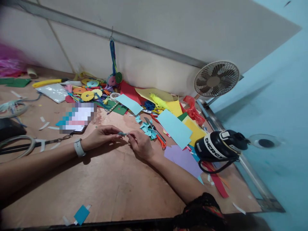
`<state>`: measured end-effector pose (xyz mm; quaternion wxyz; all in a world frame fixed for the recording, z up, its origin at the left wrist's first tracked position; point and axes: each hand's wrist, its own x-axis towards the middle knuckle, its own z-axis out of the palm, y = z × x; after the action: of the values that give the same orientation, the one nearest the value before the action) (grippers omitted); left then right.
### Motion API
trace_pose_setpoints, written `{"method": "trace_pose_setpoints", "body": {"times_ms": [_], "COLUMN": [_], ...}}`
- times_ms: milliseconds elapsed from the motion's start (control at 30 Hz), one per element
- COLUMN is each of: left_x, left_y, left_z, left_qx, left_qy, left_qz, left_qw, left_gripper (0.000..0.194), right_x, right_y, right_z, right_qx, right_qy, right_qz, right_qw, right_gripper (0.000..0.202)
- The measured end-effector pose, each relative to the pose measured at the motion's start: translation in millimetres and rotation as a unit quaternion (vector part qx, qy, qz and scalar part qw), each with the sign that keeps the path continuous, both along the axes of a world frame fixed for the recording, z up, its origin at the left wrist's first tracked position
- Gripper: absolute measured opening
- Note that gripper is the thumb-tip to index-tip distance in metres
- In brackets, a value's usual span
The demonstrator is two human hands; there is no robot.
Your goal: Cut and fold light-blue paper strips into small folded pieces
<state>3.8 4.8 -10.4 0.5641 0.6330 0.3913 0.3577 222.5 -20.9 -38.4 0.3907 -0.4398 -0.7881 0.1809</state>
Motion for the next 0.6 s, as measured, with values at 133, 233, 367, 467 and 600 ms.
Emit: {"method": "trace_pose_setpoints", "body": {"times_ms": [133, 233, 367, 467, 600], "left_x": [0.2, 0.1, -1.4, -3.0, -3.1], "left_y": [-0.6, -0.9, 1.0, 3.3, 4.1], "left_z": [-0.3, -1.0, -3.8, -6.6, -7.4], "left_qx": [0.014, 0.016, 0.05, 0.088, 0.091], "left_qy": [-0.009, -0.015, 0.031, 0.053, 0.051], "left_qz": [0.0, -0.011, -0.005, -0.008, -0.004], "left_qw": [1.0, 1.0, 0.998, 0.995, 0.995], "left_gripper": [0.026, 0.027, 0.032, 0.033, 0.03], "right_x": [-1.2, -1.2, -0.4, 0.2, 0.3], "right_y": [-1.2, -1.3, -1.2, -1.2, -0.8], "right_z": [2.3, 4.6, 4.1, 2.9, 2.3], "right_qx": [0.004, 0.002, 0.012, 0.015, 0.018], "right_qy": [-0.03, -0.038, -0.044, -0.037, -0.028], "right_qz": [0.008, 0.014, 0.018, 0.017, 0.016], "right_qw": [1.0, 0.999, 0.999, 0.999, 0.999], "right_gripper": [0.025, 0.026, 0.026, 0.026, 0.027]}}
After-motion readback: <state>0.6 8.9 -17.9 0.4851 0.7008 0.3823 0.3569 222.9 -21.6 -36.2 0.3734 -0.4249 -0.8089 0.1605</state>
